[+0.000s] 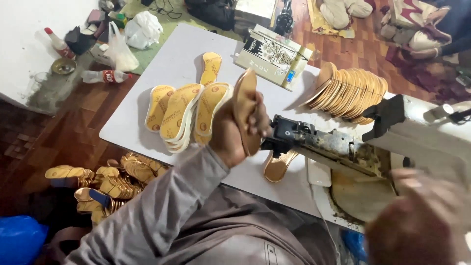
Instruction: The person is stitching decorative or structural patterns onto shoe insoles using an industrial sewing machine.
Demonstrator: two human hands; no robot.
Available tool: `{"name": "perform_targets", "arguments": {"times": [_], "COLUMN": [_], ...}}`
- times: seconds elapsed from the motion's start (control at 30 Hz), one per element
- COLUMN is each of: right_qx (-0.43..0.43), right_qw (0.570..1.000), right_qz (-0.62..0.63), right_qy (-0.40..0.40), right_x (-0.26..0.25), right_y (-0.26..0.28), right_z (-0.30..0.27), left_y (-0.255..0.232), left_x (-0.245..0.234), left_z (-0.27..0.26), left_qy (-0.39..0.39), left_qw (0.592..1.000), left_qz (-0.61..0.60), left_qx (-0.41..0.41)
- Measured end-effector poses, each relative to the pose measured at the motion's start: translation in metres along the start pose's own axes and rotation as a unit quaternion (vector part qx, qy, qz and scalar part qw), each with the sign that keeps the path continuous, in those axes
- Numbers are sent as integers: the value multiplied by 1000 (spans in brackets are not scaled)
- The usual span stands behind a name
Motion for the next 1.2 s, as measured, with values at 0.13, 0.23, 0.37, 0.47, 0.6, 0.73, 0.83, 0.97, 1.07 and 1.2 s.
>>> {"name": "perform_targets", "arguments": {"times": [0.13, 0.23, 0.37, 0.47, 0.6, 0.73, 0.83, 0.97, 1.07, 1.2], "right_qx": [398, 688, 706, 740, 739, 722, 716, 703, 570, 505], "right_qw": [753, 518, 445, 409, 507, 575, 594, 640, 734, 758], "right_qz": [350, 351, 369, 379, 331, 268, 261, 152, 38, -7], "right_qy": [390, 368, 409, 377, 294, 278, 259, 271, 367, 413], "right_x": [39, 53, 56, 59, 71, 75, 78, 73, 70, 65], "right_y": [74, 70, 53, 39, -5, -31, -45, 6, 7, 5], "right_z": [-54, -87, -110, -121, -140, -135, -132, -78, -81, -100], "left_y": [25, 41, 51, 29, -44, -103, -129, -157, -168, -149], "left_x": [9, -31, -58, -75, -82, -116, -148, -203, -213, -157], "left_z": [-73, -80, -76, -69, -69, -49, -32, -3, 8, -4], "left_qy": [213, 101, 14, -225, -243, -261, -284, -289, -340, -257], "left_qw": [959, 976, 982, 948, 781, 557, 494, 420, 430, 471], "left_qz": [-122, -119, -91, 225, 477, 640, 732, 786, 789, 820], "left_qx": [-139, -152, -164, 24, 322, 460, 373, 349, 277, 199]}}
Point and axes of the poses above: each hand's wrist, its own z-axis towards the middle knuckle, its own x-axis out of the palm, y = z × x, the point moved 2 cm from there along z, towards the middle knuckle, and after that the axes turned 9 degrees about -y, right-handed, at the moved point
